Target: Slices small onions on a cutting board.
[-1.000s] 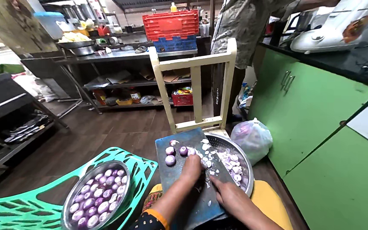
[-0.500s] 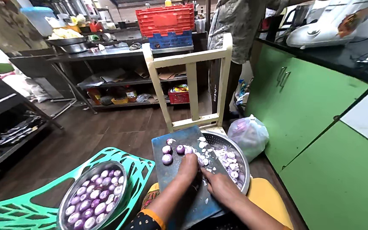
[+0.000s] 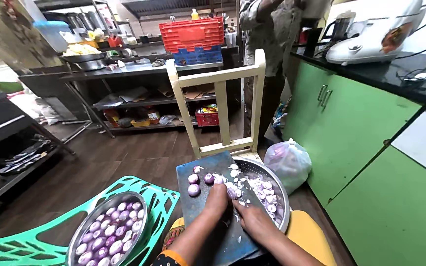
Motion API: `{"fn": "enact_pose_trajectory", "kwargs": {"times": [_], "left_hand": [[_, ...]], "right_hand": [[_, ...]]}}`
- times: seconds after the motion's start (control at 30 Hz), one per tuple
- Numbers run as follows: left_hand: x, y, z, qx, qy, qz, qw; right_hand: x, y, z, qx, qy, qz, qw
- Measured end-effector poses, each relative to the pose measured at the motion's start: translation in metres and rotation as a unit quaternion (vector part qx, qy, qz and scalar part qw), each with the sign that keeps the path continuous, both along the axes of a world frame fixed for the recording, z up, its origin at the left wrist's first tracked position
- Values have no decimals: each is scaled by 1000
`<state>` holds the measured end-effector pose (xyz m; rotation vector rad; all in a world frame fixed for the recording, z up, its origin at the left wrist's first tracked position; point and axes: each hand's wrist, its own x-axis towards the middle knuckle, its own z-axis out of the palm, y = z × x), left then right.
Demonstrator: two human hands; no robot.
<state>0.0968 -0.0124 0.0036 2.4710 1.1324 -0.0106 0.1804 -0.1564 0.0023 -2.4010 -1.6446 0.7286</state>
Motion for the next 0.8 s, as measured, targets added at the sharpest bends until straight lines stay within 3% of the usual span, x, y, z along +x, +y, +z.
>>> {"fn": "enact_pose_trajectory", "kwargs": {"times": [0.17, 0.3, 0.47, 0.63, 0.8], "left_hand": [[-13, 10, -23, -38, -92, -6, 995], [-11, 6, -23, 1, -85, -13, 996], [-5, 17, -7, 47, -8, -191, 981], [-16, 27, 11, 3, -73, -87, 994], [-2, 14, 7, -3, 5, -32, 999]], "right_hand": [[2, -46, -8, 9, 44, -6, 999], [6, -29, -13, 42, 83, -57, 994], [26, -31, -9, 38, 32, -97, 994], [9, -26, 2, 62, 30, -65, 996], [4, 9, -2, 4, 21, -23, 999]]}}
